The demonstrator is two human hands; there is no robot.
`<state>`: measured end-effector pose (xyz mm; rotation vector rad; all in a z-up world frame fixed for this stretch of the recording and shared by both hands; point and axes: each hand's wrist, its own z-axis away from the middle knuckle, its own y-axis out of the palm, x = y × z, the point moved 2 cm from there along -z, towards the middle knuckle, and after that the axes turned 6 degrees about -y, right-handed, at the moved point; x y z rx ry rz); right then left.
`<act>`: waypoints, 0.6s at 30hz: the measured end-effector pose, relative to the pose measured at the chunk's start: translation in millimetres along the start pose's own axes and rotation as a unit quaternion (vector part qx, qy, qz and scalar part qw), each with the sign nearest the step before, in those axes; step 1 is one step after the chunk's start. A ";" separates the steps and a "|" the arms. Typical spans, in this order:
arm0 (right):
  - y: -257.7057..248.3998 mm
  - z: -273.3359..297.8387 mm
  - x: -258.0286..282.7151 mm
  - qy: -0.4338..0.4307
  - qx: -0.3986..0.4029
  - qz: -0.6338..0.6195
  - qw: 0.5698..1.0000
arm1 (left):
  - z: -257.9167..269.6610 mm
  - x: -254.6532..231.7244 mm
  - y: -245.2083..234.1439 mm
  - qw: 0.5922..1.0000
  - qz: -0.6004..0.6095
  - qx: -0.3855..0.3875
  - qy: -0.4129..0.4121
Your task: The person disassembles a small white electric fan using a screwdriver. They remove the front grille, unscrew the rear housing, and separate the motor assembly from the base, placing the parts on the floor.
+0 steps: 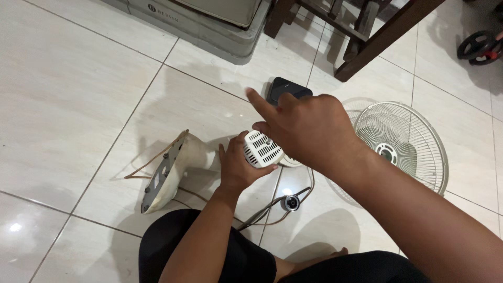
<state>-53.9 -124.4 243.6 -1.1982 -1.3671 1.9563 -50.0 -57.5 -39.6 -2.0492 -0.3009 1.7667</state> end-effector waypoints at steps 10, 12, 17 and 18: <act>-12.2 -0.2 2.1 0.066 0.063 -0.004 0.996 | -0.8 1.3 0.9 1.000 -0.011 0.002 0.001; -11.4 -1.2 2.1 0.076 0.116 -0.025 0.990 | -0.7 2.3 1.1 1.000 -0.005 0.016 -0.011; -20.3 -0.5 7.4 -0.014 -0.069 -0.042 0.997 | -1.1 1.5 1.1 1.000 -0.009 -0.008 0.012; -16.5 -1.0 5.5 0.034 0.018 -0.039 0.998 | -0.9 1.8 1.0 1.000 -0.007 -0.012 0.016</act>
